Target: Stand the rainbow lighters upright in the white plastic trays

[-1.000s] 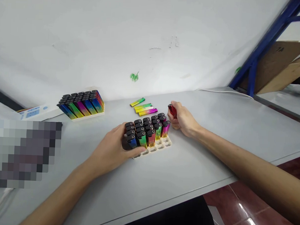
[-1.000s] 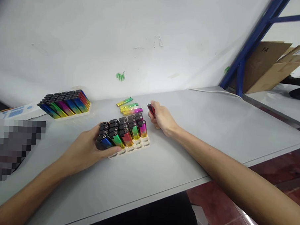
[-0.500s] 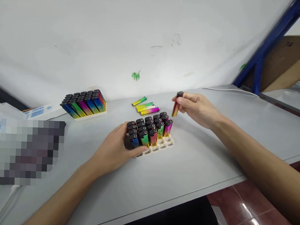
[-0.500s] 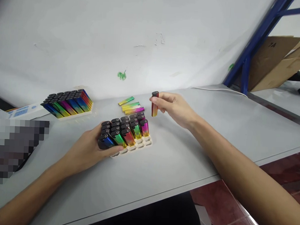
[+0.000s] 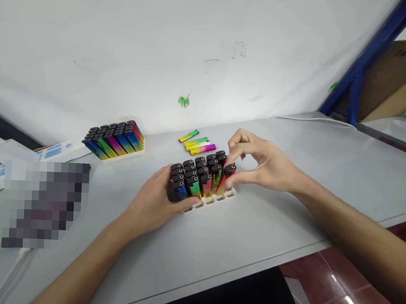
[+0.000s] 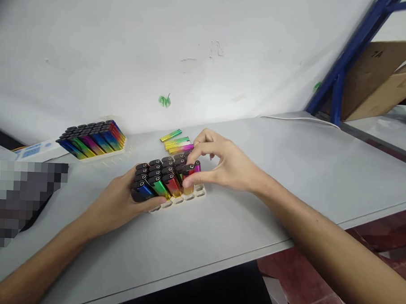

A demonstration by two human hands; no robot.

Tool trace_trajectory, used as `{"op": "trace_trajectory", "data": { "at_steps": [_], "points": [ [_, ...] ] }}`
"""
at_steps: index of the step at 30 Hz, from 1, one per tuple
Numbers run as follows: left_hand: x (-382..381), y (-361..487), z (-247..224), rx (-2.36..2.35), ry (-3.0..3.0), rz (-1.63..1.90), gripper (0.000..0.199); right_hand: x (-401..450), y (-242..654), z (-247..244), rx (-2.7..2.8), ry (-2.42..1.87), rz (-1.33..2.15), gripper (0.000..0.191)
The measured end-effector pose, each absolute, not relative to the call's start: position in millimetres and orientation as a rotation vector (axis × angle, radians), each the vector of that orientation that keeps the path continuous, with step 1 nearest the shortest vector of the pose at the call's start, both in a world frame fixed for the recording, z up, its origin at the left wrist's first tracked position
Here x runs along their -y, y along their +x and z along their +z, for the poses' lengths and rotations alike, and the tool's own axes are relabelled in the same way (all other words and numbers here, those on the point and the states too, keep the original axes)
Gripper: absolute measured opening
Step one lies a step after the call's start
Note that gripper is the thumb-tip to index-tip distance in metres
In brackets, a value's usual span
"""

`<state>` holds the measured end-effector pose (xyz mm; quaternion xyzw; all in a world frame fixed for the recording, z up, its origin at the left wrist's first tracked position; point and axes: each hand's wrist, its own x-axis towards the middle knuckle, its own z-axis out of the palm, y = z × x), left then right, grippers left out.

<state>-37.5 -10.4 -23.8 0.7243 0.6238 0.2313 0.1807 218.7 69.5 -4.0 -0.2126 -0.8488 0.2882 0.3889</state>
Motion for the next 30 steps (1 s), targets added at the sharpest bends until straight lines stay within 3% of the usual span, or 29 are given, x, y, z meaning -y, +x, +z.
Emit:
{"op": "trace_trajectory", "data": {
  "at_steps": [11, 30],
  "points": [
    [11.7, -37.4, -23.0, -1.764, 2.016, 0.647, 0.057, -67.5, 214.7, -8.5, 2.263, -0.567, 0.541, 0.03],
    [12.2, -36.3, -21.1, -1.742, 2.009, 0.654, 0.054, -66.7, 213.9, -9.3, 2.297, -0.536, 0.499, 0.028]
  ]
}}
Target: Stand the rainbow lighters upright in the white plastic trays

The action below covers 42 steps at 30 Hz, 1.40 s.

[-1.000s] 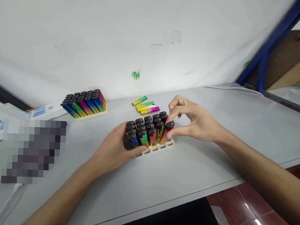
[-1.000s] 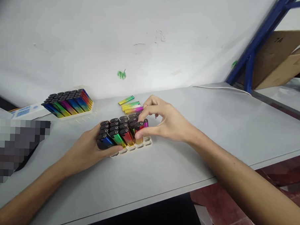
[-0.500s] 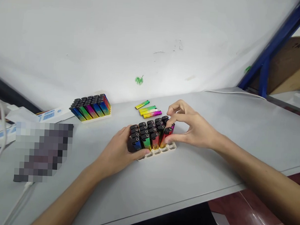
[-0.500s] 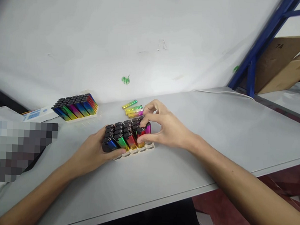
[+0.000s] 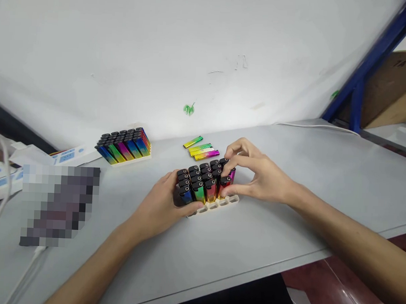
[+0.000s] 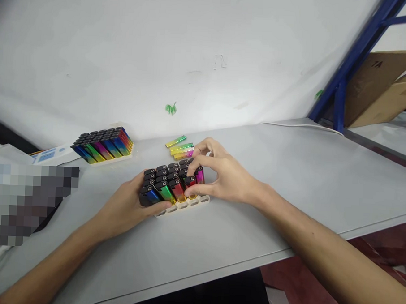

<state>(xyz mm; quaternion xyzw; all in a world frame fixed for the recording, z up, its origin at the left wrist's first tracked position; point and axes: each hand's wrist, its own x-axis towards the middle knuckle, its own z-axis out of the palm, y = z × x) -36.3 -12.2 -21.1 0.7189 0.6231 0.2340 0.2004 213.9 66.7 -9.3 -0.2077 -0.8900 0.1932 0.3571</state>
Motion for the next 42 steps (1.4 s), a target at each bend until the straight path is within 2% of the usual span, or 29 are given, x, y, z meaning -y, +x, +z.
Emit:
{"op": "trace_trajectory", "data": {
  "at_steps": [8, 14, 22, 27, 34, 39, 42],
  "points": [
    [12, -37, -22, -1.743, 2.005, 0.661, 0.055, -67, 214, -7, 2.256, -0.544, 0.512, 0.04],
    [12, -38, -24, -1.735, 2.019, 0.684, 0.057, -68, 216, -7, 2.213, -0.599, 0.507, 0.023],
    [13, -38, -25, -1.681, 2.035, 0.689, 0.05, -79, 217, -16, 2.094, -0.844, 0.448, 0.025],
    [12, -40, -28, -1.67, 2.059, 0.7, 0.052, -113, 209, -25, 2.132, -0.962, 0.451, 0.026],
    [10, -43, -29, -1.594, 2.11, 0.723, 0.055, -196, 150, -19, 2.481, -1.012, 0.324, 0.034],
    [9, -43, -28, -1.601, 2.112, 0.707, 0.059, -226, 116, -23, 2.573, -1.187, 0.432, 0.038],
    [9, -43, -28, -1.607, 2.107, 0.718, 0.059, -230, 116, -26, 2.5, -1.324, 0.439, 0.032]
  ]
}}
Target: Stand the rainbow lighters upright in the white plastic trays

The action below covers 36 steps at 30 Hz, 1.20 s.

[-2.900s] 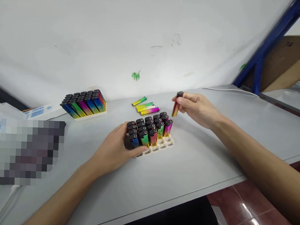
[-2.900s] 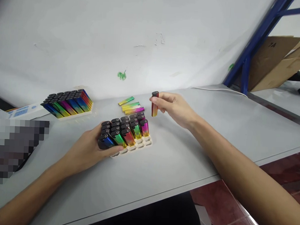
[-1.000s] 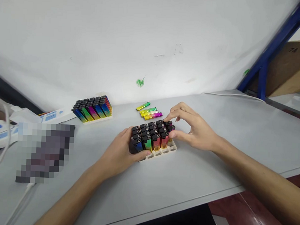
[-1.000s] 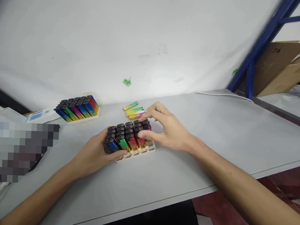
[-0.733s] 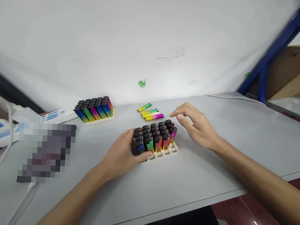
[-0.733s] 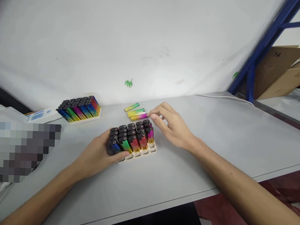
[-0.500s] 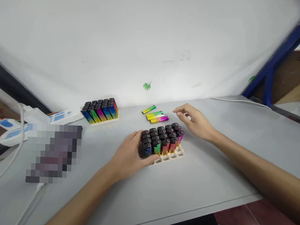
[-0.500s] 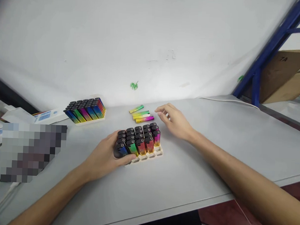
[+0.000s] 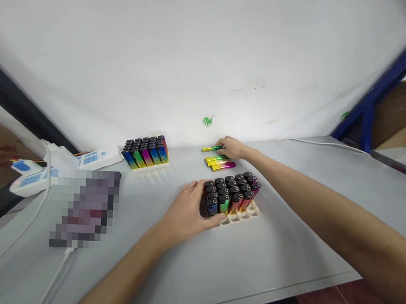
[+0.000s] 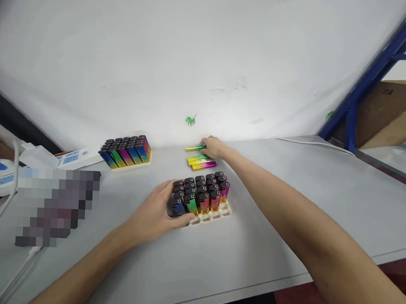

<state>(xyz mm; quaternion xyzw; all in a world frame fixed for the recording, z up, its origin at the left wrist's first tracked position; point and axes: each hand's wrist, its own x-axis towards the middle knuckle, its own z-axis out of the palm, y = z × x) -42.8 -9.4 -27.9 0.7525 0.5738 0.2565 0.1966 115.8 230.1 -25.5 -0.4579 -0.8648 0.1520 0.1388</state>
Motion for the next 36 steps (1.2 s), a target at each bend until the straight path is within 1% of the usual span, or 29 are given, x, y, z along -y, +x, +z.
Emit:
{"op": "trace_trajectory", "data": {
  "at_steps": [3, 6, 8, 11, 13, 16, 18, 19, 22, 24, 31, 36],
  "points": [
    [10, -42, -29, -1.602, 2.12, 0.75, 0.059, -224, 132, -26, 2.411, -1.405, 0.421, 0.02],
    [10, -41, -31, -1.583, 2.144, 0.774, 0.058, -207, 160, -25, 2.164, -1.423, 0.438, 0.027],
    [10, -40, -31, -1.562, 2.149, 0.789, 0.059, -189, 179, -24, 1.853, -1.325, 0.583, 0.03],
    [10, -40, -34, -1.544, 2.139, 0.82, 0.065, -156, 200, -28, 1.522, -1.067, 0.96, 0.033],
    [10, -41, -36, -1.556, 2.109, 0.817, 0.073, -134, 208, -32, 1.49, -0.964, 1.159, 0.035],
    [10, -42, -38, -1.583, 2.011, 0.787, 0.088, -109, 213, -38, 1.498, -0.92, 1.33, 0.033],
    [10, -42, -38, -1.614, 1.953, 0.782, 0.093, -100, 212, -38, 1.5, -0.9, 1.401, 0.032],
    [10, -42, -37, -1.633, 1.936, 0.783, 0.093, -98, 210, -38, 1.504, -0.896, 1.423, 0.036],
    [11, -40, -33, -1.692, 1.931, 0.775, 0.088, -95, 206, -35, 1.508, -0.942, 1.441, 0.057],
    [12, -39, -31, -1.724, 1.955, 0.769, 0.085, -95, 205, -33, 1.485, -0.966, 1.465, 0.062],
    [12, -41, -31, -1.739, 2.013, 0.766, 0.083, -96, 206, -33, 1.363, -0.95, 1.611, 0.059],
    [11, -44, -35, -1.712, 2.045, 0.8, 0.08, -95, 203, -32, 1.345, -0.951, 1.597, 0.053]
  ]
}}
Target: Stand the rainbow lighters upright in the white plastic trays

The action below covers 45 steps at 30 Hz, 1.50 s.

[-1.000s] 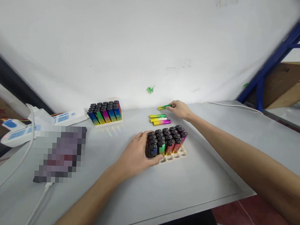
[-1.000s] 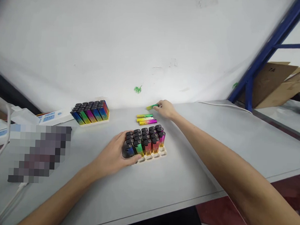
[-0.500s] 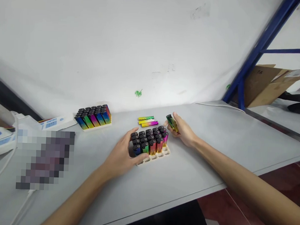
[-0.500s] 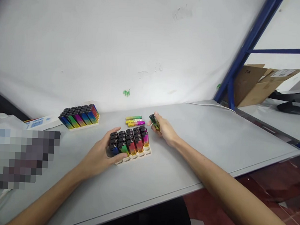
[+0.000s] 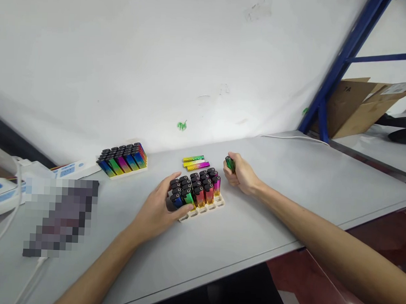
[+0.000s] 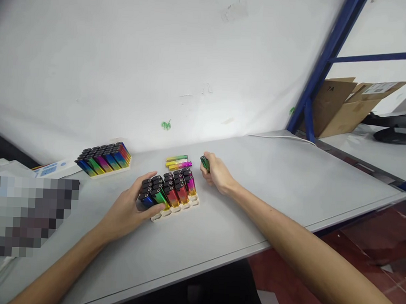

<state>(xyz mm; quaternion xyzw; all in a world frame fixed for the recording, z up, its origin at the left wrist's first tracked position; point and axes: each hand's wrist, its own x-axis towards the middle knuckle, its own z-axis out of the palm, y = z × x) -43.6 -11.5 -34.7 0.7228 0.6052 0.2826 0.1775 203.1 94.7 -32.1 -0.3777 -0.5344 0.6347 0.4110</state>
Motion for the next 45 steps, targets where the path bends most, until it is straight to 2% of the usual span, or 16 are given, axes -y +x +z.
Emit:
{"op": "trace_trajectory", "data": {
  "at_steps": [13, 21, 29, 36, 41, 45],
  "points": [
    [12, -42, -34, -1.743, 2.055, 0.797, 0.08, -95, 200, -33, 1.265, -1.039, 1.574, 0.055],
    [14, -38, -26, -1.708, 2.045, 0.79, 0.075, -101, 201, -38, 1.228, -1.022, 1.522, 0.049],
    [14, -41, -28, -1.7, 2.042, 0.797, 0.077, -100, 201, -42, 1.24, -0.978, 1.511, 0.057],
    [15, -45, -24, -1.77, 2.055, 0.751, 0.08, -103, 207, -40, 1.325, -1.007, 1.341, 0.035],
    [14, -47, -22, -1.766, 2.084, 0.791, 0.079, -100, 213, -33, 1.525, -0.963, 1.283, 0.035],
    [14, -48, -21, -1.742, 2.123, 0.838, 0.078, -100, 221, -27, 1.562, -0.836, 1.384, 0.034]
  ]
}}
